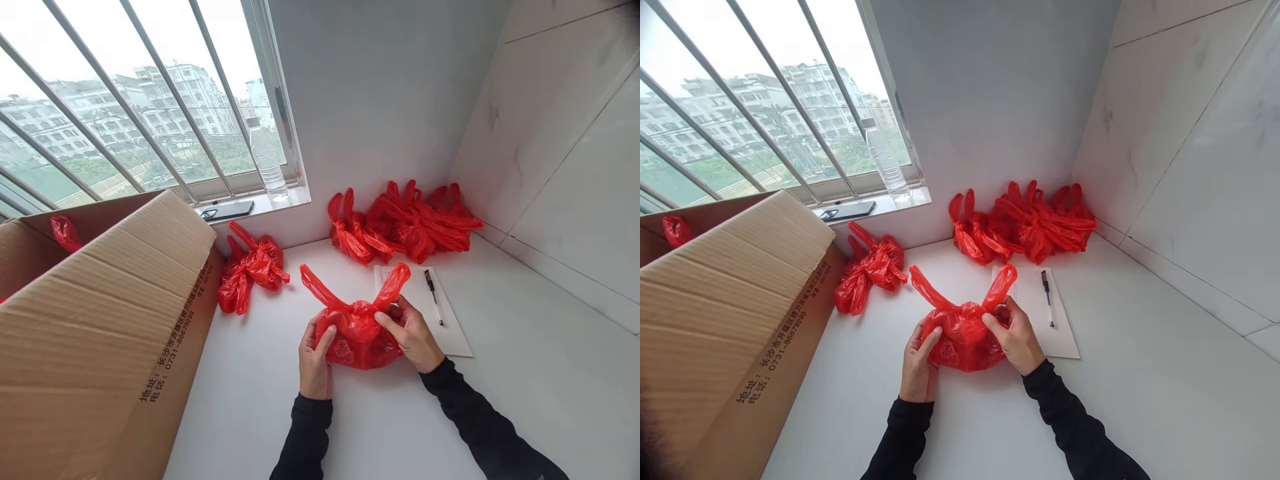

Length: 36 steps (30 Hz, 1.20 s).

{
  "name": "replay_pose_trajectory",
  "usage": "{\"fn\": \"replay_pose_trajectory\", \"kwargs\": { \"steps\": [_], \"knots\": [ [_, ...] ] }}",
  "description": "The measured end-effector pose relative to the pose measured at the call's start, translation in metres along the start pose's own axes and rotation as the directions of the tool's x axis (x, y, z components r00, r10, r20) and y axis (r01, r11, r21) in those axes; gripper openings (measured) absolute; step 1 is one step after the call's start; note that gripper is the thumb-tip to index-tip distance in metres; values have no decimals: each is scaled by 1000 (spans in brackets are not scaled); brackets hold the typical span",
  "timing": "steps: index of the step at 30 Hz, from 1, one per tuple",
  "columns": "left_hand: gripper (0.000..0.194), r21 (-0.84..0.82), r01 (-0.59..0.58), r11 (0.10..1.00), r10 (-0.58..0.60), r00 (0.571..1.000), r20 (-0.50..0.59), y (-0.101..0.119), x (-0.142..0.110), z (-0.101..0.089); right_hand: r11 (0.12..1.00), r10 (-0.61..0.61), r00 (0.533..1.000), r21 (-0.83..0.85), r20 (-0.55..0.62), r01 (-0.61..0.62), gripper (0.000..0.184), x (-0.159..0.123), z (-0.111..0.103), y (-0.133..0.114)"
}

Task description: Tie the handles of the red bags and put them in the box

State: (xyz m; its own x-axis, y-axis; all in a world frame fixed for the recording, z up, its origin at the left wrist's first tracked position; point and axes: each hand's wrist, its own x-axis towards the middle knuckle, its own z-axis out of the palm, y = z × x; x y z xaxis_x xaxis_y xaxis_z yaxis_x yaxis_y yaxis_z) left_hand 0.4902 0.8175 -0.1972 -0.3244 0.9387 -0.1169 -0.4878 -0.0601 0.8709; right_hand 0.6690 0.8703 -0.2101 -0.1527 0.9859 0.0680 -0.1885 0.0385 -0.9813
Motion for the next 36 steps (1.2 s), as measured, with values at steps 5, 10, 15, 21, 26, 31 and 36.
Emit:
{"fn": "replay_pose_trajectory", "kwargs": {
  "steps": [5,10,15,21,26,31,36],
  "knots": [
    [36,13,-16,1000,16,1000,-10,-1,0,2,1000,-13,1000,2,-6,13,27,0,-1,0],
    [31,29,-30,999,31,999,-18,-2,0,3,1000,-13,1000,2,1,13,23,-1,-1,-1],
    [30,26,-39,999,40,998,-42,-5,3,2,1000,-10,1000,-8,-22,10,23,0,-1,-1],
    [29,-5,-12,1000,12,999,-36,-5,1,4,1000,27,999,-7,-34,-28,23,-1,-5,-1],
    [30,-17,37,999,-36,999,3,-1,1,4,998,55,996,17,-69,-54,27,0,-6,2],
    [60,-93,156,983,-143,981,127,4,-2,4,990,75,988,126,-138,-58,32,3,-5,-1],
    [58,-57,156,986,-136,953,270,4,-3,6,961,147,969,261,-201,-92,37,6,-4,-6]
  ]
}}
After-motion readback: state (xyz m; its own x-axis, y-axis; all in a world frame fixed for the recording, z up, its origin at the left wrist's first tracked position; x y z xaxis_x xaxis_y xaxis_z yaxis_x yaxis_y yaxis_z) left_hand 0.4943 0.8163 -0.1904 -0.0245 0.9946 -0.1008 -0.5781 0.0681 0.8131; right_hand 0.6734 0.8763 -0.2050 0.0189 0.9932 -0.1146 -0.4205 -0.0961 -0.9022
